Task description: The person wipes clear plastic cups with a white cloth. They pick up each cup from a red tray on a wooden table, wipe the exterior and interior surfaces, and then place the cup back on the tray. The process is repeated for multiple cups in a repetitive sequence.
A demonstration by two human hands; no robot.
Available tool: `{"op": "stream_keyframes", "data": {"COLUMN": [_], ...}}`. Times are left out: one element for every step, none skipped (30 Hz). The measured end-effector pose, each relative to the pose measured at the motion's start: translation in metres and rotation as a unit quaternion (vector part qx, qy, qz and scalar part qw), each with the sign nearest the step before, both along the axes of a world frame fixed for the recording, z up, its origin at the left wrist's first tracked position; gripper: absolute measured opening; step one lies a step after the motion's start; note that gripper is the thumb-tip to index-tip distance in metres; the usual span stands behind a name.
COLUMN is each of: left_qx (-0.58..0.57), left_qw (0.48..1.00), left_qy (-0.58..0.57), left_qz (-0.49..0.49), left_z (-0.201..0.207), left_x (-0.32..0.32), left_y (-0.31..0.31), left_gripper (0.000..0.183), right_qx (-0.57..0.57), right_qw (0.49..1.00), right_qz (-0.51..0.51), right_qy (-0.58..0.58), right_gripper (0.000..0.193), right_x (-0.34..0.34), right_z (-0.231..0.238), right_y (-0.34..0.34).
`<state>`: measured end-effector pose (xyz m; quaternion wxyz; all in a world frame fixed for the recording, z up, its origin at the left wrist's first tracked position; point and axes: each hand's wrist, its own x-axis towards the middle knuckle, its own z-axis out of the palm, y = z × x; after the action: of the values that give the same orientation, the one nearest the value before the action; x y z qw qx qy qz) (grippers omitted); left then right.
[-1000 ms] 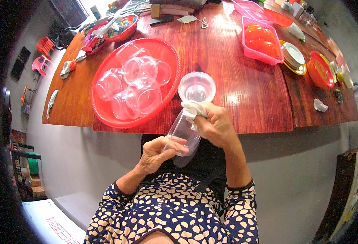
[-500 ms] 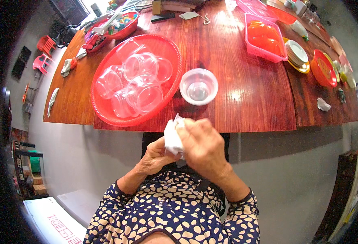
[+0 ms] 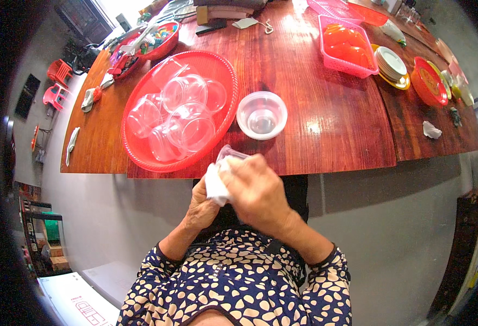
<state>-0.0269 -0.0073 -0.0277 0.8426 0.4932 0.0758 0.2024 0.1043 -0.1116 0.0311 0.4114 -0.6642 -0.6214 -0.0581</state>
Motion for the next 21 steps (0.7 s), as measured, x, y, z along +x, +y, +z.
{"op": "stream_keyframes", "data": {"left_qx": [-0.077, -0.107, -0.136, -0.164, -0.168, -0.147, -0.128, -0.108, -0.146, -0.156, -0.166, -0.183, -0.201, -0.220, -0.218, -0.214, -0.212, -0.209, -0.222, -0.220, -0.219], "left_qw": [0.996, 0.992, 0.988, 0.984, 0.983, 0.987, 0.991, 0.993, 0.987, 0.984, 0.981, 0.978, 0.975, 0.971, 0.973, 0.975, 0.976, 0.976, 0.972, 0.972, 0.972], "left_qy": [-0.042, -0.050, -0.058, -0.048, -0.052, -0.045, -0.037, -0.018, -0.025, -0.044, -0.063, -0.064, -0.065, -0.066, -0.057, -0.046, -0.036, -0.063, -0.079, -0.075, -0.072], "left_qz": [-0.028, -0.040, -0.053, -0.042, -0.044, -0.035, -0.029, -0.052, -0.061, -0.071, -0.080, -0.075, -0.069, -0.062, -0.050, -0.033, -0.019, -0.027, -0.029, -0.035, -0.042], "left_z": [-0.002, 0.004, 0.015, 0.021, 0.019, 0.012, 0.008, 0.023, 0.024, 0.030, 0.036, 0.038, 0.041, 0.042, 0.040, 0.037, 0.031, 0.022, 0.021, 0.023, 0.027], "left_x": [-0.001, 0.004, 0.009, 0.009, 0.006, 0.004, 0.003, 0.004, 0.005, 0.006, 0.007, 0.008, 0.010, 0.011, 0.011, 0.011, 0.010, 0.009, 0.010, 0.010, 0.010], "left_y": [0.005, 0.006, 0.006, 0.003, 0.003, 0.004, 0.006, 0.005, 0.003, 0.001, 0.000, 0.001, 0.003, 0.003, 0.003, 0.004, 0.005, 0.008, 0.008, 0.007, 0.007], "left_gripper": [0.030, 0.025, 0.020, 0.017, 0.013, 0.011, 0.009, 0.008, 0.009, 0.008, 0.007, 0.007, 0.006, 0.006, 0.006, 0.006, 0.006, 0.006, 0.008, 0.009, 0.010], "right_qx": [0.012, 0.036, 0.047, 0.066, 0.085, 0.105, 0.116, 0.115, 0.114, 0.106, 0.096, 0.088, 0.099, 0.111, 0.140, 0.124, 0.146, 0.140, 0.134, 0.134, 0.156], "right_qw": [0.999, 0.995, 0.992, 0.991, 0.991, 0.991, 0.991, 0.992, 0.990, 0.976, 0.956, 0.920, 0.923, 0.926, 0.962, 0.975, 0.979, 0.987, 0.990, 0.989, 0.984], "right_qz": [-0.004, 0.002, -0.007, -0.016, -0.024, -0.051, -0.063, -0.051, -0.039, -0.022, -0.026, -0.031, -0.039, -0.050, -0.065, -0.103, -0.082, -0.059, -0.039, -0.029, -0.016], "right_qy": [-0.051, -0.096, -0.118, -0.111, -0.104, -0.070, -0.011, 0.030, 0.072, 0.191, 0.276, 0.382, 0.369, 0.357, 0.224, 0.153, 0.121, 0.053, -0.017, -0.062, -0.086], "right_gripper": [0.033, 0.030, 0.033, 0.035, 0.036, 0.038, 0.038, 0.037, 0.037, 0.035, 0.035, 0.034, 0.034, 0.034, 0.036, 0.043, 0.045, 0.042, 0.040, 0.036, 0.037], "right_x": [-0.010, -0.019, -0.024, -0.022, -0.017, -0.011, -0.004, 0.006, 0.017, 0.022, 0.028, 0.026, 0.023, 0.019, 0.014, 0.005, -0.004, -0.010, -0.014, -0.018, -0.017], "right_z": [-0.003, -0.005, -0.008, -0.010, -0.010, -0.009, -0.010, -0.009, -0.007, -0.005, -0.008, -0.010, -0.013, -0.016, -0.019, -0.014, -0.011, -0.009, -0.007, -0.005, -0.012], "right_y": [-0.003, -0.005, -0.009, -0.010, -0.011, -0.009, -0.009, -0.008, -0.008, -0.008, -0.007, -0.007, -0.006, -0.007, -0.007, -0.008, -0.007, -0.009, -0.011, -0.012, -0.010]}}
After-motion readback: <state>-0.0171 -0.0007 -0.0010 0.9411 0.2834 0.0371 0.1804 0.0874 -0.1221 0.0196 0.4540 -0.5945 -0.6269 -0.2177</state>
